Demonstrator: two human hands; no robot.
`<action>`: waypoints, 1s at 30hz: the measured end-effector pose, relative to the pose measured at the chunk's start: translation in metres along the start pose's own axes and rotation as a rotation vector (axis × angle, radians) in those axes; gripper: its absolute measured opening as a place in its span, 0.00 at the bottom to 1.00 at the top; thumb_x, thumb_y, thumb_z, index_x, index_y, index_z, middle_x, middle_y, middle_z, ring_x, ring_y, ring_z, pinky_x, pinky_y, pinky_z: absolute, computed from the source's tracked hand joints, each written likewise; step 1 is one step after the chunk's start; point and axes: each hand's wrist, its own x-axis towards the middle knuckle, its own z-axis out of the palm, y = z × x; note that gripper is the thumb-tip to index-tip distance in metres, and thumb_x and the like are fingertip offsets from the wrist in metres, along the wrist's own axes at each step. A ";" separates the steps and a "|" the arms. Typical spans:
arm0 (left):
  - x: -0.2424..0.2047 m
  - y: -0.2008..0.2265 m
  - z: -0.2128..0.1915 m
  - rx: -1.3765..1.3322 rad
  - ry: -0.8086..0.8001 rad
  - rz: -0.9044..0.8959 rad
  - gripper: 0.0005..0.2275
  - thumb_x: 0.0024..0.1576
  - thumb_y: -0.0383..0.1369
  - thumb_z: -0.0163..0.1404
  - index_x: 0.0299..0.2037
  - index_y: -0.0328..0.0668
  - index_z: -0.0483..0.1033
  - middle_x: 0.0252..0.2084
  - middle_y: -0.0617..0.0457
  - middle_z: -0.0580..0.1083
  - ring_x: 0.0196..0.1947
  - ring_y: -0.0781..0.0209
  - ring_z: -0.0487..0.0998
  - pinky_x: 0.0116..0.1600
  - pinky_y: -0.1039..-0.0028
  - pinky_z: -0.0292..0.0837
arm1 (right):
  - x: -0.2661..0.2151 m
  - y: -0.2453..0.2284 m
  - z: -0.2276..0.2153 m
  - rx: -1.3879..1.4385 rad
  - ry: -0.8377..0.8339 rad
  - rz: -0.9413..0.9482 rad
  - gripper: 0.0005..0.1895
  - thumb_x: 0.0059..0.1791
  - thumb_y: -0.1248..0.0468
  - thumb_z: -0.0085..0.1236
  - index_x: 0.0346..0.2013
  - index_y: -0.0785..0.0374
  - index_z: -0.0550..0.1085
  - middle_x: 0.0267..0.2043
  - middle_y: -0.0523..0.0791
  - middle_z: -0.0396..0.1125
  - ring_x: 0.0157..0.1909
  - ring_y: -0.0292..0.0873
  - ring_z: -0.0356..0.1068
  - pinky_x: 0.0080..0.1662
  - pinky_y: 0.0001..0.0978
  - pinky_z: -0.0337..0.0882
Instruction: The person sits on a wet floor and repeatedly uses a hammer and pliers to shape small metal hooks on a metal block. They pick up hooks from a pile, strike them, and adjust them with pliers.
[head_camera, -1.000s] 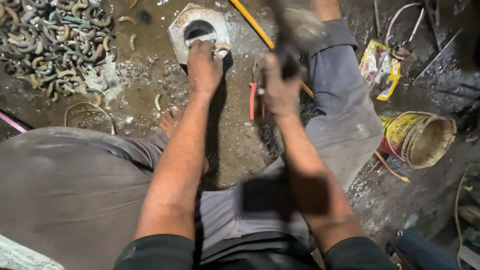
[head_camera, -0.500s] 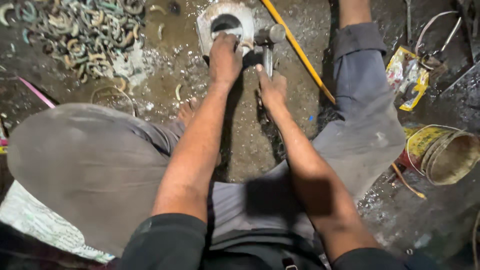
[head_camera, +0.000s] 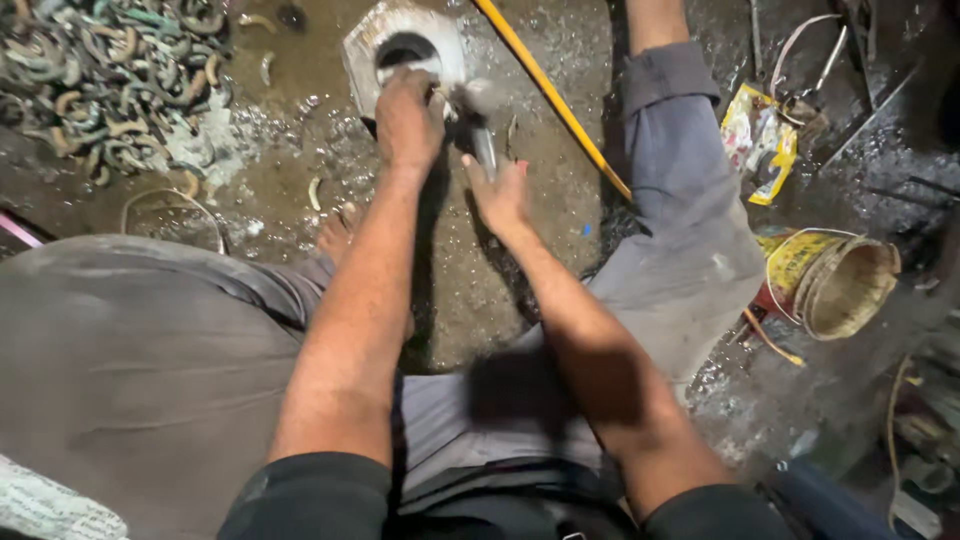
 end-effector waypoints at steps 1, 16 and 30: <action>0.004 -0.001 -0.002 0.029 0.027 0.048 0.09 0.51 0.26 0.60 0.41 0.36 0.80 0.46 0.36 0.76 0.47 0.34 0.76 0.54 0.55 0.72 | 0.005 0.000 0.008 -0.007 -0.008 0.050 0.23 0.53 0.47 0.60 0.28 0.66 0.75 0.20 0.40 0.64 0.24 0.37 0.60 0.29 0.39 0.65; 0.008 -0.006 0.003 0.022 0.047 -0.023 0.06 0.51 0.25 0.60 0.38 0.37 0.80 0.40 0.41 0.78 0.42 0.38 0.79 0.48 0.55 0.72 | 0.006 -0.019 -0.012 -0.047 0.024 -0.023 0.25 0.51 0.48 0.62 0.31 0.71 0.74 0.20 0.47 0.65 0.20 0.41 0.65 0.27 0.41 0.64; 0.008 -0.012 0.001 0.033 0.033 0.058 0.08 0.49 0.22 0.56 0.39 0.35 0.78 0.41 0.39 0.77 0.44 0.36 0.77 0.51 0.54 0.72 | 0.000 -0.041 -0.022 0.013 0.055 -0.188 0.25 0.52 0.48 0.59 0.41 0.71 0.76 0.30 0.52 0.73 0.33 0.47 0.72 0.36 0.44 0.72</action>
